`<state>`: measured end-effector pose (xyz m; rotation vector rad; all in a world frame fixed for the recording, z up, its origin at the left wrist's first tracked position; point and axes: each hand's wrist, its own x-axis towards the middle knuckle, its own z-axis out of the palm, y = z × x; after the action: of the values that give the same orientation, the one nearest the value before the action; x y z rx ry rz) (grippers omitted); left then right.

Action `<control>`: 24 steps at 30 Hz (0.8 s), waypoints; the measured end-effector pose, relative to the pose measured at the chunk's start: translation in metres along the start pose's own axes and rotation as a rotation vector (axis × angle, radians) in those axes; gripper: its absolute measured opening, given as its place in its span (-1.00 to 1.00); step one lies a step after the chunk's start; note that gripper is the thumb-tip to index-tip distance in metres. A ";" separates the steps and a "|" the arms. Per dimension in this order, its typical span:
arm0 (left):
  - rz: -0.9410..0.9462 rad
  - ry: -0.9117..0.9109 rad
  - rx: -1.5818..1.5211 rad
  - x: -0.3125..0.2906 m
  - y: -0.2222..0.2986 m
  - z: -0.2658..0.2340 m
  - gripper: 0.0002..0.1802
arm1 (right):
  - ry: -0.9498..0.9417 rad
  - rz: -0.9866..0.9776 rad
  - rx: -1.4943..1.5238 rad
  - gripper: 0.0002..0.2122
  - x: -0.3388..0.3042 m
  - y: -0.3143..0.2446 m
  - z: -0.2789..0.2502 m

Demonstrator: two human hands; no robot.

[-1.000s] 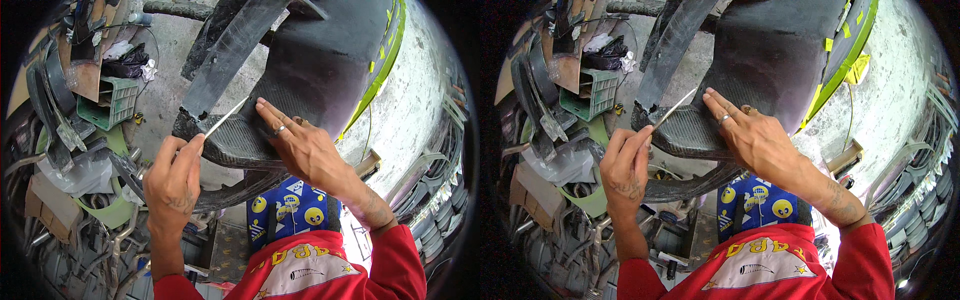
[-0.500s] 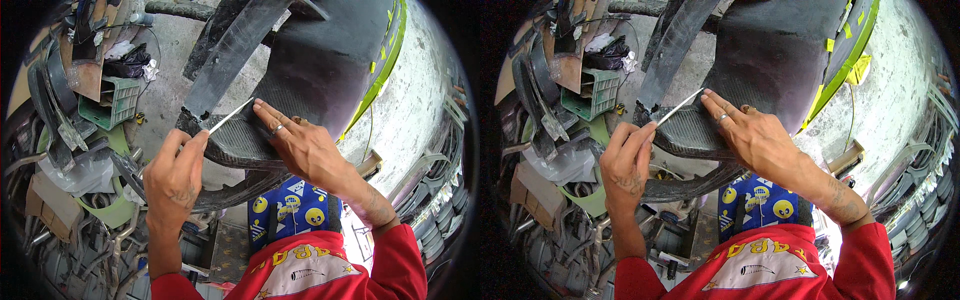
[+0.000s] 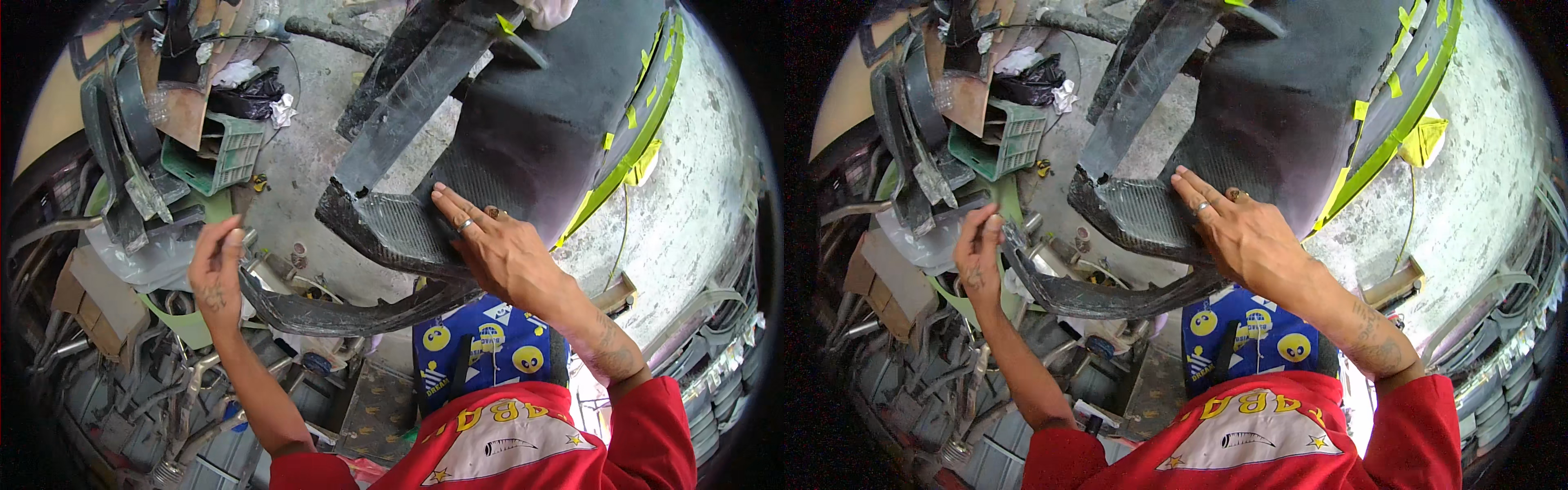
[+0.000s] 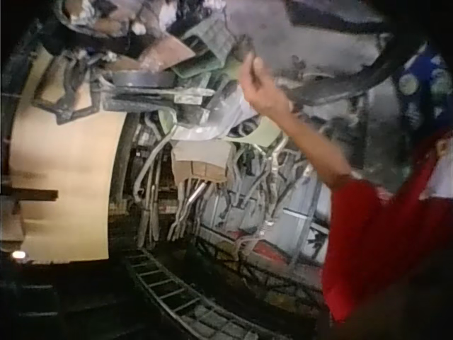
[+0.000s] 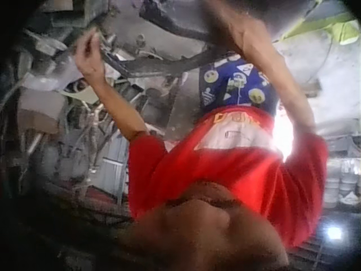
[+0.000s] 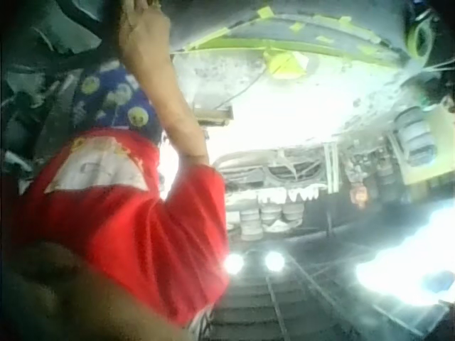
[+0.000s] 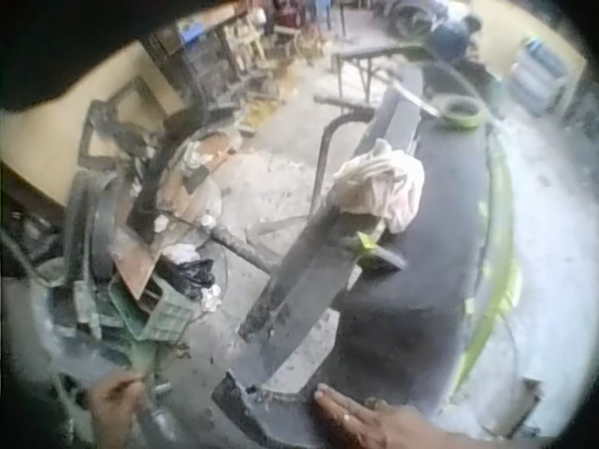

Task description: The person uses a metal file to trim and smooth the edges of a carbon fiber panel mounted on a stand. They repeatedly file the edge and wipe the surface with a cloth to remove debris. The person briefly walks to a table to retrieve a small container and returns to continue filing the panel.

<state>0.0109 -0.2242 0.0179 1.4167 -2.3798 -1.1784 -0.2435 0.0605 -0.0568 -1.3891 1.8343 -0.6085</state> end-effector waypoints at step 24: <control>0.506 -0.329 0.174 0.108 0.002 0.008 -0.79 | 0.279 0.187 -0.156 -0.59 -0.002 -0.019 0.017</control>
<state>-0.0538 -0.3048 -0.0148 0.6087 -2.8781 -1.1478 -0.2183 0.0573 -0.0522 -1.2604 2.2471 -0.5955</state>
